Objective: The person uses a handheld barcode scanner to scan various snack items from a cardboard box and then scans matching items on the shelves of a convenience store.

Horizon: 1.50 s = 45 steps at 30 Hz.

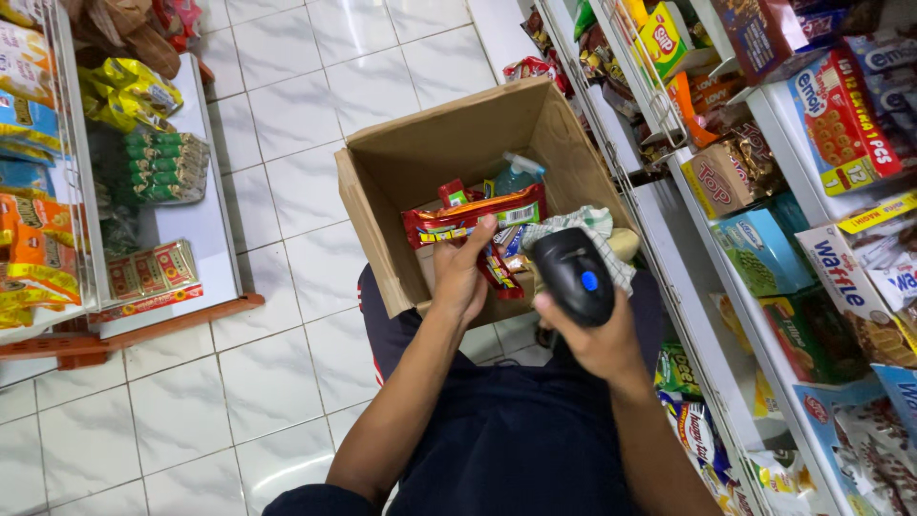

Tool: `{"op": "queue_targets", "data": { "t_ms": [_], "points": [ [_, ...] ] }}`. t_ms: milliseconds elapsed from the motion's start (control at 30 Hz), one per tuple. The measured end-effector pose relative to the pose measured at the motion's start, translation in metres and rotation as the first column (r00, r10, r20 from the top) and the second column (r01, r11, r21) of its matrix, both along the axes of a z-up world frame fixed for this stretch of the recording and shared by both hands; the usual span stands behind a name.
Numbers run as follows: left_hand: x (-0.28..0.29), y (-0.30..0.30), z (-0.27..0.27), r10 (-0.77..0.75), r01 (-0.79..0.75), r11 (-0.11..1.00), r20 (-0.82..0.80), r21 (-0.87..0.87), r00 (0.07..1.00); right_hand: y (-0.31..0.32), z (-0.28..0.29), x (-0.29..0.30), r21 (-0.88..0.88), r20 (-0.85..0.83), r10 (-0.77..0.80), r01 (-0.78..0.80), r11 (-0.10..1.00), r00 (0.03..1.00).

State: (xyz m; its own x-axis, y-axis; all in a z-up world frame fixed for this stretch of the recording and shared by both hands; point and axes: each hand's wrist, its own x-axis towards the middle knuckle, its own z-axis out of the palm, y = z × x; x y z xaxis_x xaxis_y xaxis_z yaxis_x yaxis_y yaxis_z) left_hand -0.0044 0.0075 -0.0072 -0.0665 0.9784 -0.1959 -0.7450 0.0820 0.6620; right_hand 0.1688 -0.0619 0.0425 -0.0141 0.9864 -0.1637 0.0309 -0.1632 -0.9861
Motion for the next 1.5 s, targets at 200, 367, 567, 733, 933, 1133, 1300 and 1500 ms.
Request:
{"op": "queue_targets", "data": {
  "t_ms": [200, 367, 567, 733, 933, 1133, 1300, 1500],
  "points": [
    [0.004, -0.001, -0.003, -0.028, 0.027, 0.999, -0.033, -0.02, 0.999, -0.007, 0.002, -0.002, 0.026, 0.147, 0.109, -0.114, 0.993, 0.983],
    [0.005, 0.001, -0.008, -0.004, 0.004, 1.0, -0.016, 0.018, 1.0, -0.002, -0.002, 0.006, 0.144, 0.263, -0.028, -0.011, 0.989, 0.964],
    [-0.009, 0.001, -0.025, -0.102, 0.102, 0.995, -0.087, 0.003, 0.991, 0.021, -0.019, 0.026, 0.455, 0.635, -0.373, 0.062, 0.888, 0.676],
    [-0.01, 0.002, -0.025, -0.168, 0.165, 0.986, -0.251, -0.031, 0.953, 0.025, -0.039, 0.026, 0.359, 0.771, -0.316, 0.034, 0.933, 0.553],
    [-0.003, 0.007, -0.034, -0.199, 0.197, 0.98, -0.275, -0.033, 0.941, 0.031, -0.047, 0.038, 0.263, 0.608, -0.324, 0.201, 0.944, 0.725],
    [0.015, 0.006, -0.048, -0.112, 0.206, 0.972, -0.553, 0.11, 0.826, 0.017, -0.047, 0.04, 0.398, -0.063, -0.38, 0.372, 0.839, 0.923],
    [0.042, 0.0, -0.016, -0.068, 0.201, 0.957, -0.512, 0.209, 0.857, 0.007, -0.068, 0.021, 0.361, 0.167, -0.308, 0.233, 0.903, 0.937],
    [0.038, 0.008, -0.01, -0.034, 0.09, 0.984, -0.337, 0.151, 0.941, 0.009, -0.05, 0.014, 0.448, 0.228, -0.02, -0.086, 0.89, 0.974]
  ]
}}
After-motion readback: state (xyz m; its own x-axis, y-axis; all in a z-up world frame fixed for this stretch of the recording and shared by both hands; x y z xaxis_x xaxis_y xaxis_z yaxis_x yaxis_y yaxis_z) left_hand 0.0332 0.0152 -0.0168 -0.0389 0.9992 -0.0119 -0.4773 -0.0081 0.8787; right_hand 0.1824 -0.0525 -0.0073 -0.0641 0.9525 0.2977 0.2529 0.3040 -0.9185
